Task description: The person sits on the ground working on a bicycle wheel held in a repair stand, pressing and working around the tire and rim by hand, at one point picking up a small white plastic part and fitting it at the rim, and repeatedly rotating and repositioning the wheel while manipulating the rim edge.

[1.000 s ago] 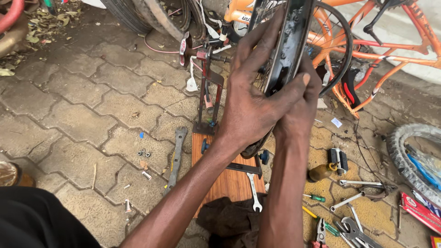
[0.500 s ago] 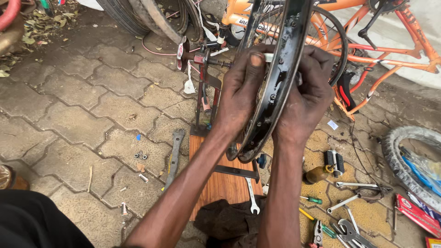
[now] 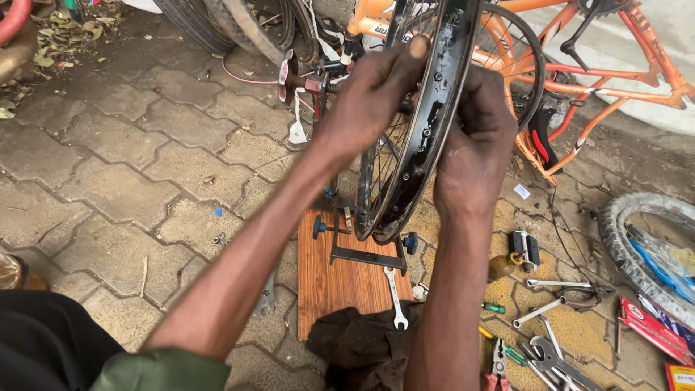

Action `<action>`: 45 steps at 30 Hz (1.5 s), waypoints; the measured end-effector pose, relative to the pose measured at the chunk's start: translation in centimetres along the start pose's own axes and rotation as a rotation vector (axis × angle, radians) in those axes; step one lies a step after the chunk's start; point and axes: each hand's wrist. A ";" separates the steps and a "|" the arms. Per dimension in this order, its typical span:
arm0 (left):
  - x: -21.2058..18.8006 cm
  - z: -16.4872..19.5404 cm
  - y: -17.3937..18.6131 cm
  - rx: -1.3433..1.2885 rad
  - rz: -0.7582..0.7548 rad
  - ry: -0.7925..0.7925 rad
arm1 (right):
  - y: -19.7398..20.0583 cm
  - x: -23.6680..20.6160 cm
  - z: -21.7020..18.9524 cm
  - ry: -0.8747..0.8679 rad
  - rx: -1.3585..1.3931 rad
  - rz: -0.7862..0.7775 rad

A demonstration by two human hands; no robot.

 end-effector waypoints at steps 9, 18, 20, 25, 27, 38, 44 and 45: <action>-1.8 2.3 -1.5 0.105 0.145 -0.360 | 3.0 0.8 2.3 -0.044 0.022 0.267; -9.7 0.1 -0.6 0.101 0.149 -0.348 | 10.1 5.4 10.1 0.127 -0.372 0.091; -11.5 -1.1 0.2 -0.078 0.201 -0.202 | 10.8 5.8 11.8 0.075 -0.379 0.106; -12.7 -3.4 1.0 -0.088 0.389 0.080 | 11.3 5.7 13.3 0.248 -0.534 0.148; -12.7 -3.6 1.1 -0.025 0.462 0.064 | 11.3 5.6 13.4 0.391 -0.712 0.158; -13.4 -0.5 0.2 0.041 0.309 -0.082 | 11.3 5.3 13.3 0.394 -0.649 0.162; -12.3 0.6 -0.7 0.156 0.268 -0.181 | 11.0 5.2 13.5 0.441 -0.657 0.178; -11.9 0.9 -0.8 0.154 0.270 -0.195 | 10.9 5.2 13.6 0.424 -0.644 0.194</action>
Point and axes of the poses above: each hand's wrist, its own x-axis towards the middle knuckle, its own y-axis out of the back of the hand, z = x × y, and after that the axes turned 9 degrees about z, right-handed
